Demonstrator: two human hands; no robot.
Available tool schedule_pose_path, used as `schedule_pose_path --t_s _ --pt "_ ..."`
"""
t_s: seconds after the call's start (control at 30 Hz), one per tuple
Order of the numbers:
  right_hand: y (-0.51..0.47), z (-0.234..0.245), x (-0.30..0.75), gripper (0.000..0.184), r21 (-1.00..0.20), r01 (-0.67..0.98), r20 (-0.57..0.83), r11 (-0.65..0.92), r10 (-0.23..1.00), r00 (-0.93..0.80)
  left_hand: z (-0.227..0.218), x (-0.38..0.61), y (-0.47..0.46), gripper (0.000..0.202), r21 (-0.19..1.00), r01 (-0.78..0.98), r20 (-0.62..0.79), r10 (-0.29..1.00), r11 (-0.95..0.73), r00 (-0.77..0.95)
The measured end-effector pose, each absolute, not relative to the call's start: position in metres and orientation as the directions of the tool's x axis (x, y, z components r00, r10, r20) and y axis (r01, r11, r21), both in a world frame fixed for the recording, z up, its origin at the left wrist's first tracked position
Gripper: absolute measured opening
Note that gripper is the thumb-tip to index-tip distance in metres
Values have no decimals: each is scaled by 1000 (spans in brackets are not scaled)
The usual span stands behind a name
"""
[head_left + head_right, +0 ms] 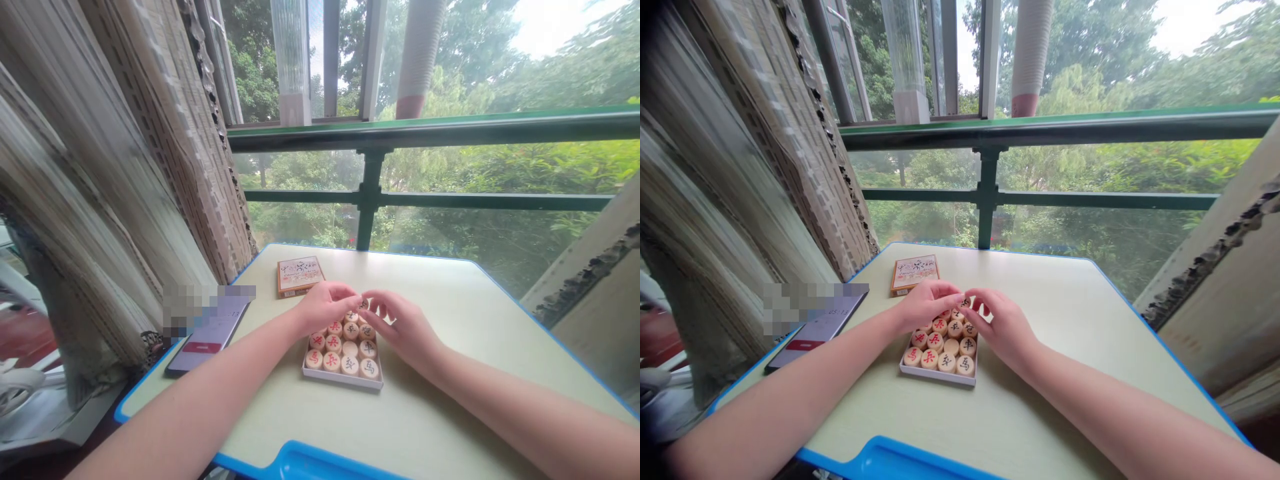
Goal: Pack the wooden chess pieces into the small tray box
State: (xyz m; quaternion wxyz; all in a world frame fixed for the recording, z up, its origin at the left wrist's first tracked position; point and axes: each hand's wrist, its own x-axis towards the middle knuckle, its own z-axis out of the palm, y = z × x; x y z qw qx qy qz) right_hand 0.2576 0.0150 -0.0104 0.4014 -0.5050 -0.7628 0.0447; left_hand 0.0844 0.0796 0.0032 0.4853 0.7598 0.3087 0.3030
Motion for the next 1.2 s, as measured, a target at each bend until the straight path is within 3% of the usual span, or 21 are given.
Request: schedule_pose_path --t_s 0.2,0.37,0.67,0.8,0.97,1.2 --pt "17 -14 258 19 -506 737 560 449 821 -116 4 86 76 26 939 158 139 758 -305 638" --pt "13 -12 257 30 -479 698 604 531 777 -177 7 86 74 24 940 174 127 771 -295 624" --pt "11 -7 255 9 -464 707 594 534 780 -198 10 84 76 25 921 187 167 779 -343 605" --pt "13 -12 257 9 -465 712 603 527 777 -182 9 85 76 28 936 146 167 768 -321 618" --pt "12 -11 256 23 -448 691 615 567 756 -222 5 85 78 30 957 92 156 751 -277 641" --pt "10 -9 255 12 -429 724 631 540 753 -188 6 85 78 30 955 108 147 756 -277 638"
